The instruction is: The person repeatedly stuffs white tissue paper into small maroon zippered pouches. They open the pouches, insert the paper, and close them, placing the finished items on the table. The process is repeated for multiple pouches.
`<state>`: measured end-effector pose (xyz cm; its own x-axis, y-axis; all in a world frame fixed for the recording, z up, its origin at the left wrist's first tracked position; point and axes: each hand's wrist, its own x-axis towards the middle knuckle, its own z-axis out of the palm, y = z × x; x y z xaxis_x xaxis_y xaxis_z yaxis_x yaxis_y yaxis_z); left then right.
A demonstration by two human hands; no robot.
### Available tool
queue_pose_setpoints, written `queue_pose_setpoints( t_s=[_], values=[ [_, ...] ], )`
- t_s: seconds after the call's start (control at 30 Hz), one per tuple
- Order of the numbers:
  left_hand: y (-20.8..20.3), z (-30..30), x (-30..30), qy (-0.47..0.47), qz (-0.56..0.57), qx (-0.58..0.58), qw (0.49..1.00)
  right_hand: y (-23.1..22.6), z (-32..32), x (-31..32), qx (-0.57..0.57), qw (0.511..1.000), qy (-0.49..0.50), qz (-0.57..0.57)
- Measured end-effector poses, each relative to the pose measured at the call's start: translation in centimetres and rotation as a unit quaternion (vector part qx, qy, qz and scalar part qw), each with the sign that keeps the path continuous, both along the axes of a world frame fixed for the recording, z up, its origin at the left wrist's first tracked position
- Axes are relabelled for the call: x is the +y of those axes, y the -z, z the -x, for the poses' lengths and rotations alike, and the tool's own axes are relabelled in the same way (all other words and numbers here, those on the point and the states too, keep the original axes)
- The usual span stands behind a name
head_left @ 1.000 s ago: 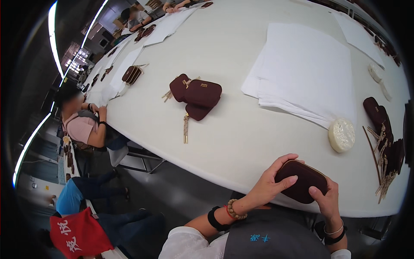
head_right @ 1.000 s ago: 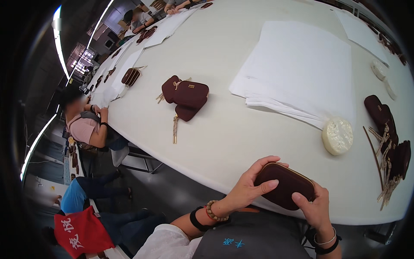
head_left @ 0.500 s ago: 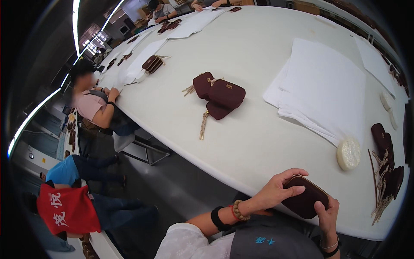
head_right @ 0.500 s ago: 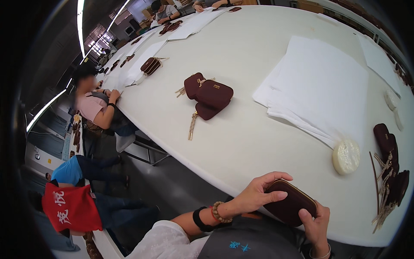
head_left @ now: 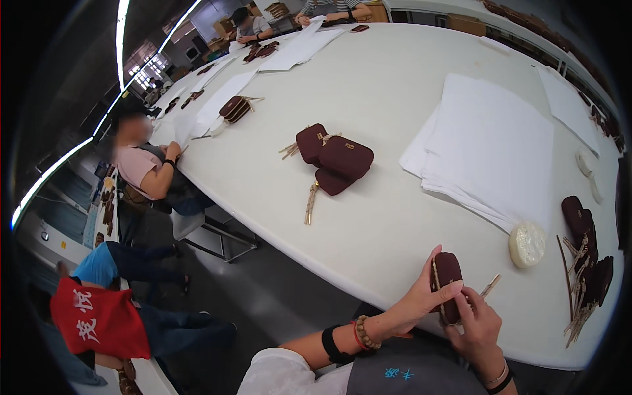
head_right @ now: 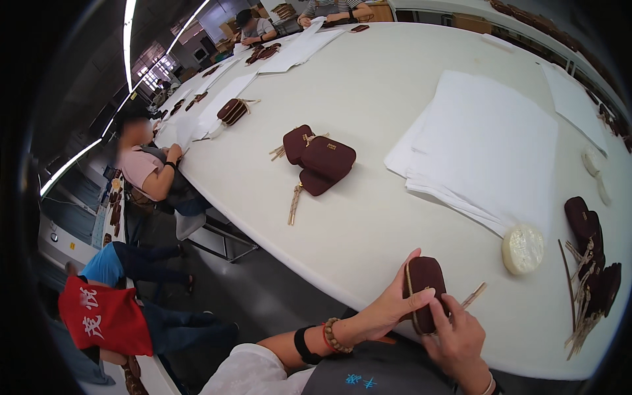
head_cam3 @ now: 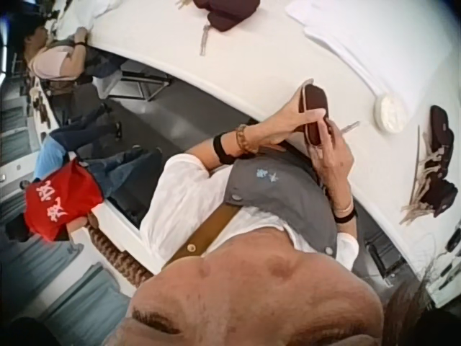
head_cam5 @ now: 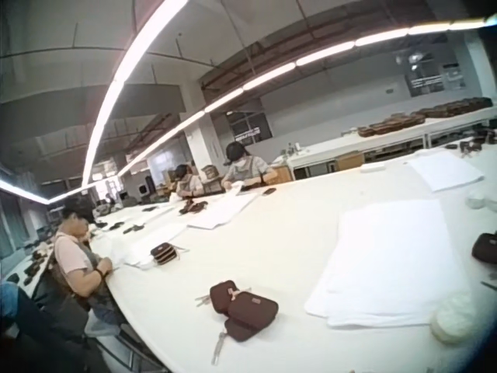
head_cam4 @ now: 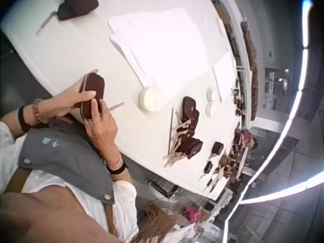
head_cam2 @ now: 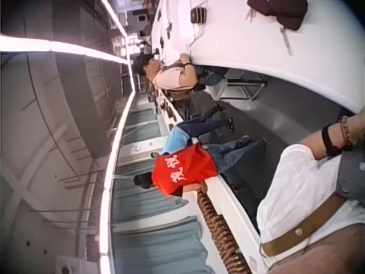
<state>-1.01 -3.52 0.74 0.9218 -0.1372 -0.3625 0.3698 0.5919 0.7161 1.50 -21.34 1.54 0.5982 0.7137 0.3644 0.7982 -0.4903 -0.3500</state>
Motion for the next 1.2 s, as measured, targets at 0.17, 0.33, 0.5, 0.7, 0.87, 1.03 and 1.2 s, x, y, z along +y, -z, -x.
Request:
queue_pose_setpoints(
  t_s=[0.17,0.33,0.5,0.7,0.87,1.03,1.2],
  values=[
    [1.6,-0.8,0.6,-0.055,0.089,0.034,0.994,-1.1,-0.6,-0.9,0.04,0.998,0.019,-0.043],
    [0.9,-1.0,-0.5,-0.01,0.122,0.087,0.989,-2.5,-1.0,-2.5,-0.123,0.989,0.065,-0.057],
    [0.2,-1.2,0.2,0.054,0.02,0.036,0.998,0.8,-1.6,-2.2,0.181,0.977,-0.014,-0.107],
    [-1.8,-3.8,9.2,-0.033,-0.229,-0.068,0.971,3.0,-1.2,-5.6,0.16,0.985,0.067,0.011],
    [-2.8,-8.2,16.4,-0.079,-0.66,-0.179,0.725,3.1,-0.9,-4.4,0.097,0.993,0.056,0.023],
    [-1.4,-8.0,14.6,-0.023,-0.806,-0.197,0.557,2.9,-0.9,-4.4,0.104,0.991,0.081,0.038],
    [2.4,-5.4,15.1,-0.028,-0.859,-0.124,0.496,2.7,-0.9,-4.3,0.095,0.992,0.073,0.035]
  ],
)
